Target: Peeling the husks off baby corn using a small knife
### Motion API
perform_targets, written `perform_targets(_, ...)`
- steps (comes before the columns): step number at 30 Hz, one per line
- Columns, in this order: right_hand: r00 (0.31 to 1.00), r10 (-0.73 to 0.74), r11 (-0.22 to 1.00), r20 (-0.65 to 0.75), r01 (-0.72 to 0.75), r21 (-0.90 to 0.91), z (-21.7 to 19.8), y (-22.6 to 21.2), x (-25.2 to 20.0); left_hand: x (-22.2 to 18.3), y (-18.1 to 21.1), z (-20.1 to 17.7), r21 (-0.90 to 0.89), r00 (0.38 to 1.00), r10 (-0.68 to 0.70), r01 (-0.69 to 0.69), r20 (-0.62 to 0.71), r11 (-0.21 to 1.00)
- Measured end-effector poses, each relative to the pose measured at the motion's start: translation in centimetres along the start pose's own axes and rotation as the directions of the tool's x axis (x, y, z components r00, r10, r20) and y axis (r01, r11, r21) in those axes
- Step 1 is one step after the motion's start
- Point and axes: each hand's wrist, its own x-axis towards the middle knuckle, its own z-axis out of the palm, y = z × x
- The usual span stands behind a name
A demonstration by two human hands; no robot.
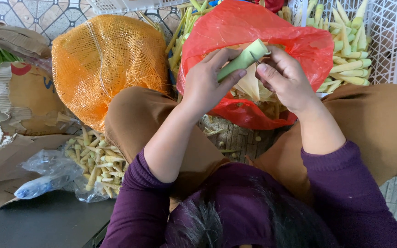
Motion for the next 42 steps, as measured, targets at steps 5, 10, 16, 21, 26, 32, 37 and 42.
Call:
perform_targets(5, 0.989, -0.149, 0.987, 0.020, 0.150, -0.061, -0.1, -0.3, 0.1, 0.2, -0.7, -0.4, -0.291, 0.997, -0.028, 0.050, 0.078, 0.955)
perform_targets(10, 0.994, -0.105, 0.994, 0.022, 0.106, 0.000, -0.1, -0.1, -0.2, 0.3, -0.1, -0.9, -0.356, 0.994, -0.021, 0.060, 0.112, 0.933)
perform_targets(16, 0.996, -0.084, 0.996, -0.011, 0.084, -0.017, -0.3, 0.3, -0.3, -0.1, 0.6, -1.1, -0.316, 0.999, 0.052, -0.045, 0.013, 0.948)
perform_targets(21, 0.996, -0.082, 0.996, 0.022, 0.083, -0.023, -0.5, 0.1, -0.3, -0.2, 0.7, -1.2, -0.202, 0.997, 0.070, -0.071, -0.015, 0.977)
perform_targets(26, 0.997, -0.070, 0.997, 0.035, 0.071, -0.031, -0.3, -1.0, -0.5, -0.3, 0.8, -1.4, -0.298, 1.000, -0.002, 0.008, 0.019, 0.955)
perform_targets(32, 0.995, -0.071, 0.996, 0.065, 0.073, -0.043, -0.3, -1.0, -0.6, -0.2, 0.2, -1.4, -0.175, 0.997, 0.081, -0.078, 0.007, 0.981)
perform_targets(37, 0.998, -0.050, 0.998, -0.030, 0.049, -0.024, -0.4, 0.0, -0.5, -0.3, 0.6, -1.3, -0.056, 0.997, 0.064, -0.066, -0.037, 0.996)
perform_targets(42, 0.999, 0.031, 0.998, -0.010, -0.032, -0.056, -0.4, -1.0, -0.3, -0.1, 0.0, -0.2, -0.109, 0.999, 0.039, -0.041, -0.021, 0.993)
